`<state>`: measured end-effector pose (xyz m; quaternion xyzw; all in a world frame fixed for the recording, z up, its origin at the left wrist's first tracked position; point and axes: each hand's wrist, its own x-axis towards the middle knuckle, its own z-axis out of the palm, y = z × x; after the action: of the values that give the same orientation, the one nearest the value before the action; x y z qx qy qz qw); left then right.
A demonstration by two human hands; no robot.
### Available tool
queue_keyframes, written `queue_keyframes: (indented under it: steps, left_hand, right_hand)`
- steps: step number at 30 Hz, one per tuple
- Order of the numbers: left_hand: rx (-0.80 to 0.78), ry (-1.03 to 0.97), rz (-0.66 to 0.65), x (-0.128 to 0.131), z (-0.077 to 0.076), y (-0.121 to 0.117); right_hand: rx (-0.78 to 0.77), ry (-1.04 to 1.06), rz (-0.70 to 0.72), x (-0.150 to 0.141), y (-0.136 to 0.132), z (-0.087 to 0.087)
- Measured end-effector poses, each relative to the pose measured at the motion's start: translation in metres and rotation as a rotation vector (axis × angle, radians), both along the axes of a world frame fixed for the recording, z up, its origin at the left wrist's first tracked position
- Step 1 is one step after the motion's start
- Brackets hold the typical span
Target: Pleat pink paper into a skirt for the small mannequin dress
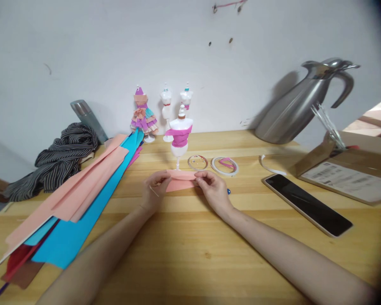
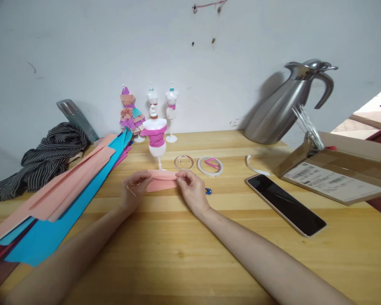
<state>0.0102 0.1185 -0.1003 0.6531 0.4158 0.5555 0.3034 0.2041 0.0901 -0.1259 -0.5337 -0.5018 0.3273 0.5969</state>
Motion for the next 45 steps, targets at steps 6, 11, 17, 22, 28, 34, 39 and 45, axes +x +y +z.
queue_keyframes:
  steps: [6, 11, 17, 22, 28, 34, 39, 45]
  left_hand:
    - [-0.160, -0.127, -0.004, 0.004, 0.008, -0.001]
    - [-0.258, -0.172, -0.067, 0.005, 0.010, -0.003]
    - [-0.264, -0.207, -0.067, 0.002, 0.001, 0.003]
    - [-0.181, -0.096, -0.040, -0.001, -0.002, 0.005]
    - [-0.104, 0.039, -0.001, -0.004, -0.004, 0.005]
    - [-0.091, 0.060, 0.004, -0.005, -0.002, 0.003]
    - [-0.070, 0.045, 0.015, -0.004, -0.005, 0.004]
    - [-0.082, 0.053, 0.063, -0.004, -0.010, 0.005]
  right_hand:
    - [0.006, -0.028, -0.011, 0.001, 0.000, 0.002]
    - [-0.027, -0.008, -0.011, 0.001, 0.001, 0.003]
    - [0.014, 0.006, 0.017, -0.001, 0.000, 0.007]
    - [0.019, -0.012, 0.004, -0.002, 0.001, 0.003]
    - [-0.012, -0.015, 0.003, -0.001, 0.003, 0.002]
    - [-0.027, -0.028, 0.021, -0.001, 0.001, 0.004]
    - [-0.052, -0.029, 0.014, -0.003, 0.001, 0.003]
    - [-0.034, -0.095, 0.008, -0.002, 0.000, 0.000]
